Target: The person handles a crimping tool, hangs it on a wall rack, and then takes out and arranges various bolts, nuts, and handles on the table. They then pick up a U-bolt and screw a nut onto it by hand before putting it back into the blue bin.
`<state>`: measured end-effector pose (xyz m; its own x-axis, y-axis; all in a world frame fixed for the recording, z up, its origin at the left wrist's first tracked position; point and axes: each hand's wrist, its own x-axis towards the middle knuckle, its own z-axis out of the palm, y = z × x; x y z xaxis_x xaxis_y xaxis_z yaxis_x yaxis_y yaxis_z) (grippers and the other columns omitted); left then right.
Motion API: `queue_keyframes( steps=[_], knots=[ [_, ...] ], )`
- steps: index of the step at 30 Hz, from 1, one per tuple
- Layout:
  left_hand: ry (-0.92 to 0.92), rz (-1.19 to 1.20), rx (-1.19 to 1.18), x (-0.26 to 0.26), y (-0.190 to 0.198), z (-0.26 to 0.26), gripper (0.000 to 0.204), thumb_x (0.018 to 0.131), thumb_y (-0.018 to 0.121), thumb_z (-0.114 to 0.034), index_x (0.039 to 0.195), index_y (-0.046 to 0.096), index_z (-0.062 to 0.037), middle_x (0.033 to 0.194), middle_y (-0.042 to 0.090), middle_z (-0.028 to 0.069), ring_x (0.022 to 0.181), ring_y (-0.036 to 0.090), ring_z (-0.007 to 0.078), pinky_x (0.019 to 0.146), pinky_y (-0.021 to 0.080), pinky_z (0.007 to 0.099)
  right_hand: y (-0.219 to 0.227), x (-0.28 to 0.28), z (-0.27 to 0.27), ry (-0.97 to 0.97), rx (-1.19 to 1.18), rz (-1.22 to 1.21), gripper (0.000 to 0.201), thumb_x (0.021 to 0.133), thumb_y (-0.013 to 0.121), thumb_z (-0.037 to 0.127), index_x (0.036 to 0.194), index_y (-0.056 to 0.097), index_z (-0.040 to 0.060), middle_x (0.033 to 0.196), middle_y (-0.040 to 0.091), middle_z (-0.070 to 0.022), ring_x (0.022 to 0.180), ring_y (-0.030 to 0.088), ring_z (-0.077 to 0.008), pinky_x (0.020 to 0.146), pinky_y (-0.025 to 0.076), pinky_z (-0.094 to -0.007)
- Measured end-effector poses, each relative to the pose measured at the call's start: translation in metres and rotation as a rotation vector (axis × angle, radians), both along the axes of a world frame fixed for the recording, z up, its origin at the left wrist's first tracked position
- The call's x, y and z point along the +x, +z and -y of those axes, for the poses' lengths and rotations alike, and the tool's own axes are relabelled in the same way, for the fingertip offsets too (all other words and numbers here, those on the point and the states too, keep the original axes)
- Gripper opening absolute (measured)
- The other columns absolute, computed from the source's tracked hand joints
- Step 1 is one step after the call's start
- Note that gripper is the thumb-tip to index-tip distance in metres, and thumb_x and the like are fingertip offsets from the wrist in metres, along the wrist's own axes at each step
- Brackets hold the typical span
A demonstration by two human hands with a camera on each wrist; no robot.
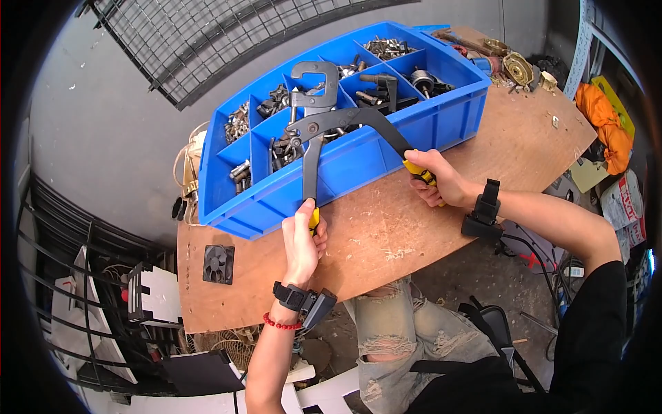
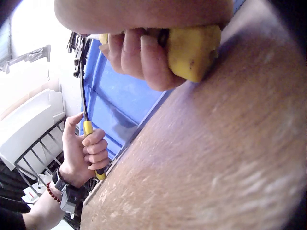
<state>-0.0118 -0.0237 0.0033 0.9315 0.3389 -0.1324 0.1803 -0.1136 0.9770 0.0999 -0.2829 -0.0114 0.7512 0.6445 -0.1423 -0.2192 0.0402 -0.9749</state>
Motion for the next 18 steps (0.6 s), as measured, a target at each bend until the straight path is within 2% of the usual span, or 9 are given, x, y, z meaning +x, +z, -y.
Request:
queue_keyframes(
  steps=[8, 14, 18],
  knots=[
    [0.005, 0.007, -0.002, 0.0, 0.0, 0.001, 0.054, 0.096, 0.042, -0.052, 0.059, 0.039, -0.0122, 0.049, 0.033, -0.0039, 0.041, 0.029, 0.0074, 0.039, 0.023, 0.0248, -0.003, 0.002, -0.002, -0.036, -0.011, -0.027, 0.062, 0.092, 0.051, 0.065, 0.061, 0.035, 0.0129, 0.053, 0.03, 0.0037, 0.042, 0.027, -0.0079, 0.039, 0.022, -0.0257],
    [-0.041, 0.031, -0.085, 0.0, -0.004, -0.004, 0.06, 0.096, 0.043, -0.059, 0.059, 0.039, -0.0126, 0.049, 0.033, -0.0041, 0.04, 0.029, 0.0073, 0.039, 0.022, 0.0244, 0.0, 0.0, 0.0, -0.003, -0.03, -0.015, 0.063, 0.091, 0.048, 0.068, 0.062, 0.035, 0.0139, 0.054, 0.028, 0.0052, 0.043, 0.025, -0.0067, 0.04, 0.02, -0.0243],
    [-0.064, 0.034, -0.091, -0.001, -0.005, -0.009, 0.061, 0.099, 0.045, -0.057, 0.061, 0.045, -0.0093, 0.051, 0.037, -0.0035, 0.043, 0.033, 0.0063, 0.041, 0.022, 0.0232, 0.001, -0.001, -0.002, -0.024, -0.058, -0.021, 0.064, 0.089, 0.047, 0.07, 0.062, 0.035, 0.0146, 0.055, 0.027, 0.0059, 0.044, 0.024, -0.006, 0.041, 0.019, -0.0238]
  ],
)
